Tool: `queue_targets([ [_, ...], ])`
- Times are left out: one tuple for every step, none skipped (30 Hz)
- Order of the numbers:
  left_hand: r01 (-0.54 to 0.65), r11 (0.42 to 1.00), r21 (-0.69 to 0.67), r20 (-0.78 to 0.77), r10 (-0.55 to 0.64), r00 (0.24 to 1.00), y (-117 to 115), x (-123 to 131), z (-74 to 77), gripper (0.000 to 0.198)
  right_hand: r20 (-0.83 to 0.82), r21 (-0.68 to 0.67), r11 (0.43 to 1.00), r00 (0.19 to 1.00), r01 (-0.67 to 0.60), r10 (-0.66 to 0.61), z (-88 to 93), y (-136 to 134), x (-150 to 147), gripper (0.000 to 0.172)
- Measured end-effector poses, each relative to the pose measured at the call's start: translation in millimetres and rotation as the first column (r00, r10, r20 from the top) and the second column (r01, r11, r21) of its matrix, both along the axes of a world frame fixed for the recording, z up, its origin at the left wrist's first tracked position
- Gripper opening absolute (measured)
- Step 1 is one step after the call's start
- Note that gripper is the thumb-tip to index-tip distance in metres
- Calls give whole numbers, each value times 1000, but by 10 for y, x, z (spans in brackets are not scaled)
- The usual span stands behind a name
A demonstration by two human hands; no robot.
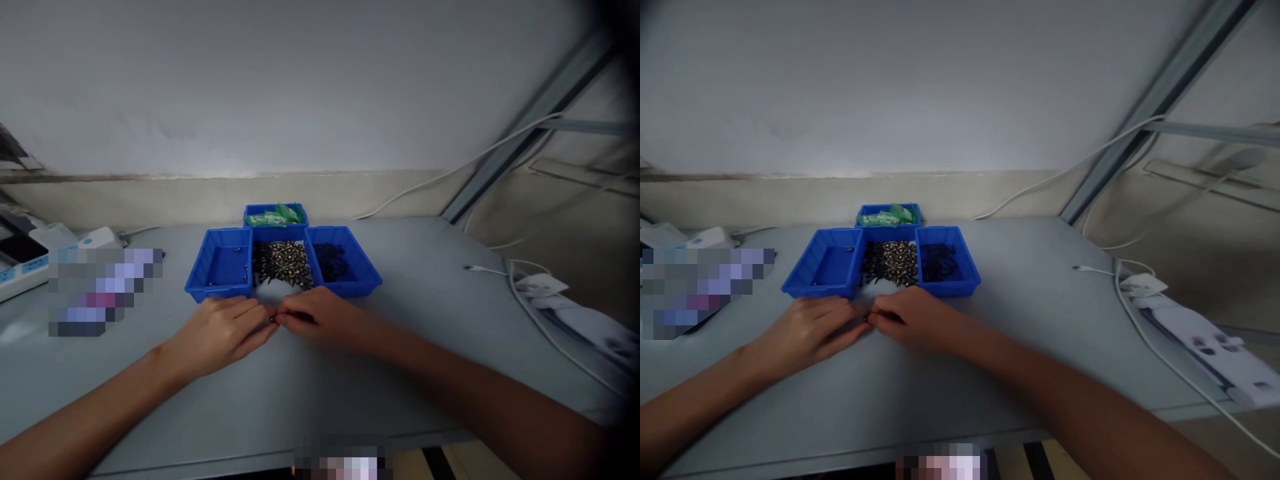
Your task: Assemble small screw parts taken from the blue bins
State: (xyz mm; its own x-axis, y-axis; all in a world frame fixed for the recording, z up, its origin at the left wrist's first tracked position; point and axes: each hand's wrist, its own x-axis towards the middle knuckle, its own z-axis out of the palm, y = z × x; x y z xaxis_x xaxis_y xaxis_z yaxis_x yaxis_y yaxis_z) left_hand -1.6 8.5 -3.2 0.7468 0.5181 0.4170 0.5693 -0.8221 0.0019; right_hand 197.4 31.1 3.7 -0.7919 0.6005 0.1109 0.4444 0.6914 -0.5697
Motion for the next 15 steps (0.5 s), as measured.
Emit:
queue_targets([
  [-15,1000,-27,-1,15,1000,4,-3,1,25,4,-2,1000,1000,1,-1,11,-3,3,17],
  [-30,998,-53,-3,29,1000,8,-6,0,26,10,-2,1000,1000,2,-2,23,-8,4,18],
  [-43,996,-74,-5,43,999,13,-9,-3,28,17,3,1000,1000,2,-3,37,-14,5,18],
  [-52,994,-93,-7,51,999,17,-11,-8,29,22,9,1000,1000,1,-2,49,-21,5,19],
  [-58,992,-110,-8,57,998,20,-13,-14,29,28,16,1000,1000,-3,3,59,-29,5,19],
  [-56,991,-123,-7,56,998,20,-12,-19,28,27,24,1000,1000,-2,2,64,-37,4,19],
  [-52,989,-137,0,52,999,19,-10,-23,26,30,13,1000,1000,-1,1,62,-42,4,18],
  [-47,987,-152,1,48,999,15,-6,-24,24,35,7,1000,999,4,-4,52,-43,3,18],
  [-45,986,-159,-6,45,999,10,1,-23,25,43,6,1000,999,7,-7,33,-37,1,19],
  [-55,986,-155,-15,54,998,4,8,-19,26,52,29,1000,999,6,-7,3,-23,-1,20],
  [-59,987,-152,-29,56,998,-1,16,-15,26,60,56,998,998,5,-9,-36,-1,-4,22],
  [-79,986,-145,-27,76,997,-6,25,-14,25,64,59,998,997,37,-41,-83,26,-9,23],
  [-93,984,-151,-28,90,996,-9,32,-20,23,87,50,998,995,48,-53,-136,52,-13,21],
  [-94,984,-150,-23,91,996,-8,39,-35,21,114,31,996,990,84,-87,-194,70,-16,19],
  [-90,984,-155,-23,88,996,-2,43,-63,19,147,5,993,982,120,-120,-255,70,-14,15],
])
